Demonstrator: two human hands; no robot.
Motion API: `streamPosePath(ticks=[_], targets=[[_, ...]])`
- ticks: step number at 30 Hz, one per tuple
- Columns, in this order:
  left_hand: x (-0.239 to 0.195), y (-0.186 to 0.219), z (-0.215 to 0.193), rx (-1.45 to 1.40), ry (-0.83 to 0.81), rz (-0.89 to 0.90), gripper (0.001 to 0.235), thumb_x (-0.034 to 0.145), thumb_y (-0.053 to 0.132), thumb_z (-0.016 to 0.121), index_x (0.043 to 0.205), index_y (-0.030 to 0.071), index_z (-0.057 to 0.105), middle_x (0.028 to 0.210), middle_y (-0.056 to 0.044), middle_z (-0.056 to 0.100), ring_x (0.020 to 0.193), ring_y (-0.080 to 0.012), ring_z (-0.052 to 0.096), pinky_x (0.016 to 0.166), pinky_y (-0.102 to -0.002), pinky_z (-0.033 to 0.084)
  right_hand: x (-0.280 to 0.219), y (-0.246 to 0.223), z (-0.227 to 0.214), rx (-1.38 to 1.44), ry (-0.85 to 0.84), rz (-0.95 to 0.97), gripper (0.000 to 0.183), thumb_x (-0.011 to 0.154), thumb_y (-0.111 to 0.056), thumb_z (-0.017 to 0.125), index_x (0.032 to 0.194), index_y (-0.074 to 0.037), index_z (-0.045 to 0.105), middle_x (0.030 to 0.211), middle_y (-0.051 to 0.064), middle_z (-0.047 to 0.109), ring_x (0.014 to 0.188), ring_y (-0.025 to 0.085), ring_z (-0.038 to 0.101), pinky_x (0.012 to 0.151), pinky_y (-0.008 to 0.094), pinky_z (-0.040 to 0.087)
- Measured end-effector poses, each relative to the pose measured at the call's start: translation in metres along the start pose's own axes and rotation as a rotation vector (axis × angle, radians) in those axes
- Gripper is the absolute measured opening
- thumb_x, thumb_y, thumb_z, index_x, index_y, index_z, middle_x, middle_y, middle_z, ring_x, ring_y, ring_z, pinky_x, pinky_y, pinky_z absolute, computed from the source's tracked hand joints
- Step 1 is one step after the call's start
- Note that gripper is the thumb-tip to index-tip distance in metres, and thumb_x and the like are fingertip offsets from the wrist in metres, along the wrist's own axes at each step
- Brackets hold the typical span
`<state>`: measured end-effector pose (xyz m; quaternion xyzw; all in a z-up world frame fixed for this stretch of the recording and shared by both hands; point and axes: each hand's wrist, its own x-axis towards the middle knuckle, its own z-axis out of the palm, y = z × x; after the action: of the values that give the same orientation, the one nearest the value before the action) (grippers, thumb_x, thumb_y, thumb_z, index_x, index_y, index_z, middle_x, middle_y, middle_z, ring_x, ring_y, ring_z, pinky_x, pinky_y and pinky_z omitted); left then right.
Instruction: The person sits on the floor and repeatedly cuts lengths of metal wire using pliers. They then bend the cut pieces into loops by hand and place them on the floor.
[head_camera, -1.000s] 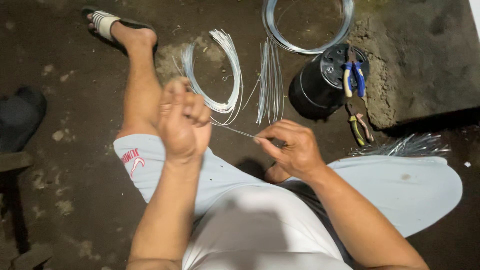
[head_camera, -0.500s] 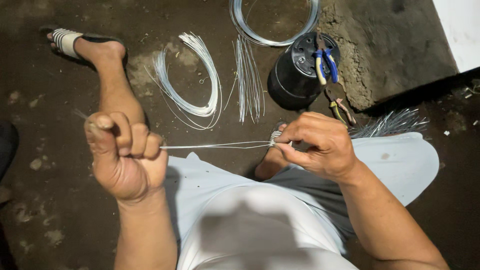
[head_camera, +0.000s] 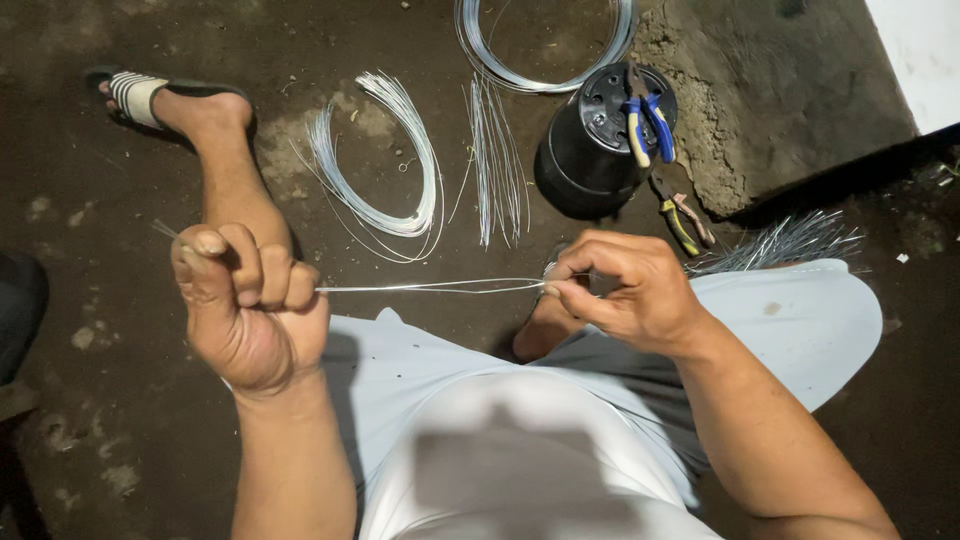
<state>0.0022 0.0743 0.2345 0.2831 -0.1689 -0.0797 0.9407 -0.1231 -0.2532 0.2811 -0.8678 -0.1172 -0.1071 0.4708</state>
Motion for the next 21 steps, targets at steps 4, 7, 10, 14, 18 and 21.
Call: streamPosePath(ticks=[4,7,10,14,18,21], targets=[[0.007,-0.014,-0.009,0.115,-0.017,0.063,0.018,0.121,0.022,0.056,0.12,0.007,0.064,0.079,0.0,0.047,0.061,-0.0069,0.037,0.055,-0.02,0.033,-0.006,0.021,0.011,0.03,-0.03,0.158,0.007,0.09,-0.008,0.073,0.093,-0.002,0.071,0.085,0.007,0.074,0.074,0.014,0.07,0.067,0.026,0.053],[0.016,-0.039,-0.005,0.329,0.085,0.144,0.02,0.118,0.019,0.061,0.125,0.0,0.062,0.092,-0.006,0.06,0.08,-0.0151,0.053,0.073,-0.028,0.046,-0.008,0.044,0.029,0.117,0.014,0.309,0.008,0.094,-0.009,0.071,0.094,-0.002,0.071,0.084,0.003,0.073,0.073,0.008,0.064,0.067,0.024,0.051],[0.001,-0.063,0.026,0.708,0.257,0.23,0.028,0.105,0.012,0.068,0.129,0.003,0.057,0.11,-0.004,0.061,0.102,-0.0177,0.058,0.091,-0.031,0.05,-0.01,0.063,0.045,0.192,0.11,0.504,0.011,0.095,-0.012,0.072,0.094,-0.001,0.072,0.083,0.0,0.072,0.074,0.004,0.058,0.065,0.023,0.048],[-0.023,-0.074,0.062,1.415,-0.055,0.328,0.019,0.093,0.007,0.078,0.11,0.004,0.069,0.11,-0.011,0.071,0.11,-0.0235,0.066,0.102,-0.035,0.052,-0.012,0.076,0.061,0.285,0.165,0.589,0.013,0.094,-0.012,0.072,0.093,0.001,0.072,0.083,0.0,0.071,0.074,0.004,0.057,0.065,0.024,0.047],[-0.023,-0.096,0.068,1.706,-0.404,0.279,0.024,0.088,0.016,0.078,0.107,0.002,0.073,0.103,-0.009,0.072,0.106,-0.0313,0.068,0.106,-0.051,0.044,-0.014,0.071,0.069,0.211,0.116,0.472,0.012,0.095,-0.012,0.07,0.094,0.001,0.072,0.086,0.002,0.074,0.08,0.005,0.063,0.073,0.024,0.052],[-0.023,-0.106,0.061,1.619,-0.394,0.031,0.023,0.092,0.018,0.075,0.11,0.003,0.076,0.1,-0.009,0.075,0.096,-0.0301,0.07,0.094,-0.046,0.048,-0.015,0.066,0.072,0.183,0.071,0.466,0.013,0.095,-0.012,0.07,0.094,0.001,0.073,0.084,0.002,0.075,0.08,0.006,0.064,0.074,0.025,0.053]])
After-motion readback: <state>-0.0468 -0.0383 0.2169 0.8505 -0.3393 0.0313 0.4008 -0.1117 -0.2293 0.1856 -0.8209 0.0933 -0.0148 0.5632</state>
